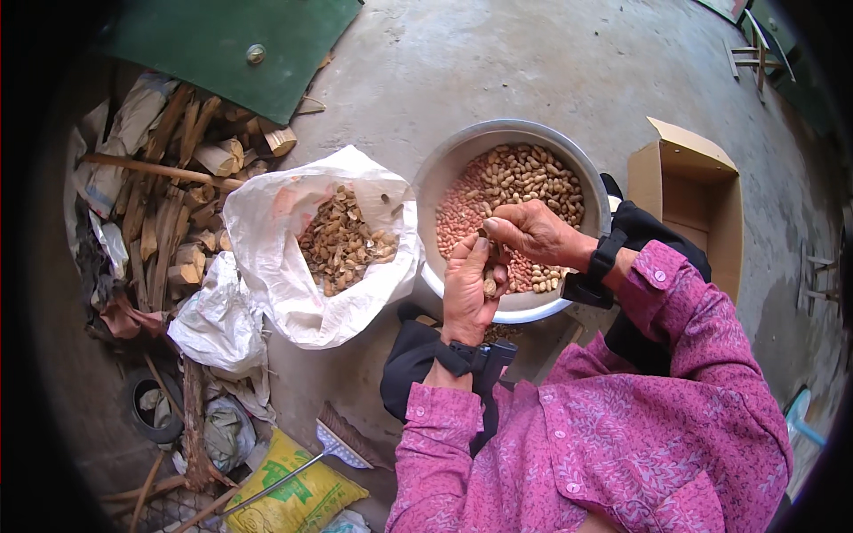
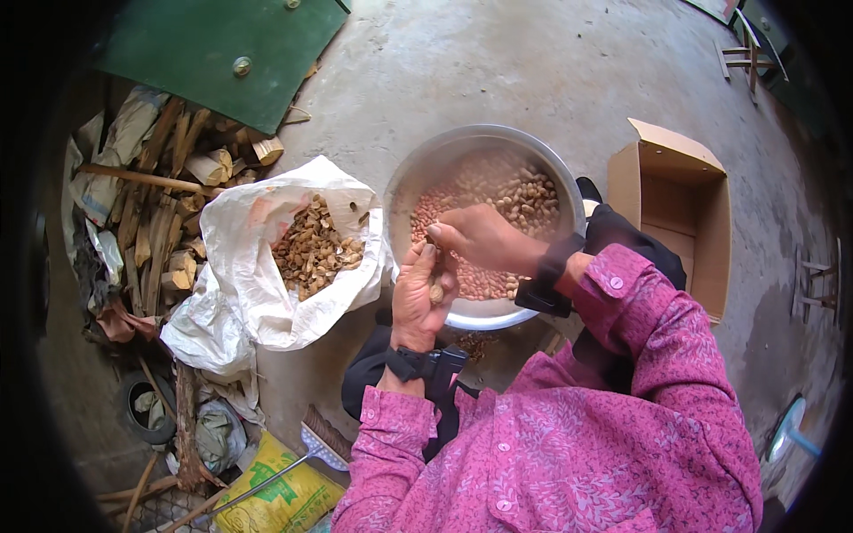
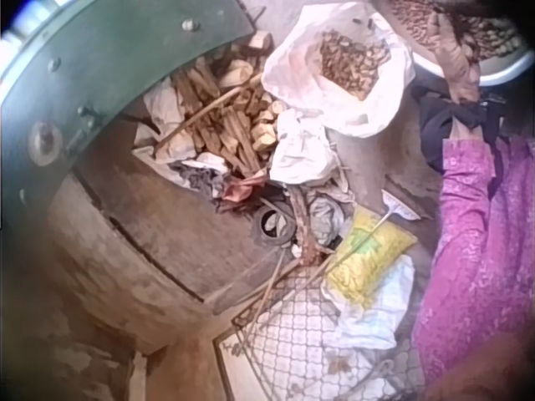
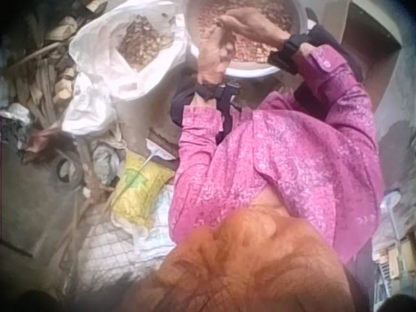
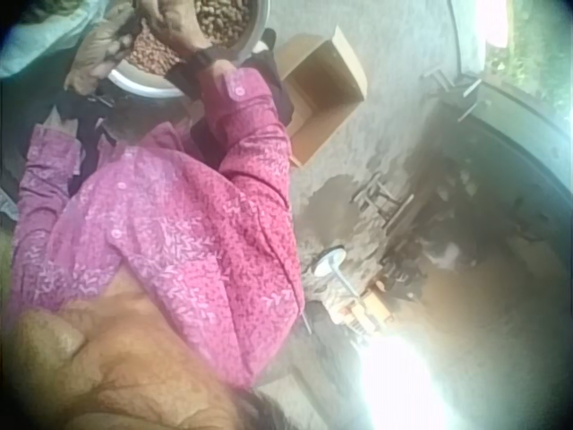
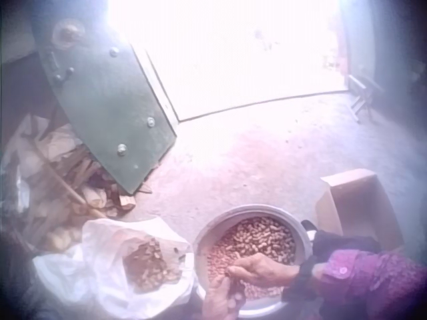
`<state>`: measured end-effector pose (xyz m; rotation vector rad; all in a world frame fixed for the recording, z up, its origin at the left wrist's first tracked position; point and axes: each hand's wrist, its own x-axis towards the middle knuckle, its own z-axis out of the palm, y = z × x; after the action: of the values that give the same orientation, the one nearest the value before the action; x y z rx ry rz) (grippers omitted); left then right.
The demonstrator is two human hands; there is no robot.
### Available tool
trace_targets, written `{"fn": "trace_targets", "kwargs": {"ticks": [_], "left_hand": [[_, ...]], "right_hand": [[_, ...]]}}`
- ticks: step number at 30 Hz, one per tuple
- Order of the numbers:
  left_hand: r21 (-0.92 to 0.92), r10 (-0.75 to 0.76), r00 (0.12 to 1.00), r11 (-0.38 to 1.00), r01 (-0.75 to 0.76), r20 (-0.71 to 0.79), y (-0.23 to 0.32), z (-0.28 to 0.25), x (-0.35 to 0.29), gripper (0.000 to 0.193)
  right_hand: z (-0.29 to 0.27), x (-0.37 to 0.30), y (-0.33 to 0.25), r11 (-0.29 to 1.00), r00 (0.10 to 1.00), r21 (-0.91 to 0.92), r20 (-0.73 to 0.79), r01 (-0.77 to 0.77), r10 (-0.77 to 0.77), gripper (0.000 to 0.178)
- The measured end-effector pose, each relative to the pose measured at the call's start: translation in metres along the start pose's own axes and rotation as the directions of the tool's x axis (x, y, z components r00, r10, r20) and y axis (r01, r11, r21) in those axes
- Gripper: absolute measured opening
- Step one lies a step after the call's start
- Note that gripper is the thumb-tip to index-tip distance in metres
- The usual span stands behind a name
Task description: The person sits on the floor and shells peanuts by hand, separating the kernels from the shells. The shells are placed into a white sack, while the kernels are collected in a metal bowl.
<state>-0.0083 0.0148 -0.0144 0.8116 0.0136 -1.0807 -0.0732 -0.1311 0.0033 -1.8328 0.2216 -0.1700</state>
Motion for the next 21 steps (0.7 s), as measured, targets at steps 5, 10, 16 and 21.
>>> {"fn": "trace_targets", "kwargs": {"ticks": [5,10,16,21], "left_hand": [[0.099,0.000,1.000,0.995,0.002,-0.026,-0.003,-0.003,0.001,0.010],[0.115,-0.003,0.999,0.993,0.009,-0.050,-0.007,-0.005,0.002,0.011],[0.159,0.006,0.998,0.987,0.003,-0.056,-0.011,-0.009,0.005,0.014],[0.148,-0.016,1.000,0.989,0.016,-0.001,-0.005,0.000,0.003,0.013]], "right_hand": [[0.000,0.000,-0.003,0.982,0.996,-0.166,0.009,0.092,-0.092,0.026],[0.002,0.001,0.002,0.979,0.997,-0.185,0.014,0.080,-0.078,0.025],[0.005,0.000,0.009,0.890,0.955,-0.382,-0.059,0.248,-0.292,0.020],[-0.003,-0.001,0.008,0.989,0.992,-0.121,-0.077,0.088,-0.097,0.029]]}}
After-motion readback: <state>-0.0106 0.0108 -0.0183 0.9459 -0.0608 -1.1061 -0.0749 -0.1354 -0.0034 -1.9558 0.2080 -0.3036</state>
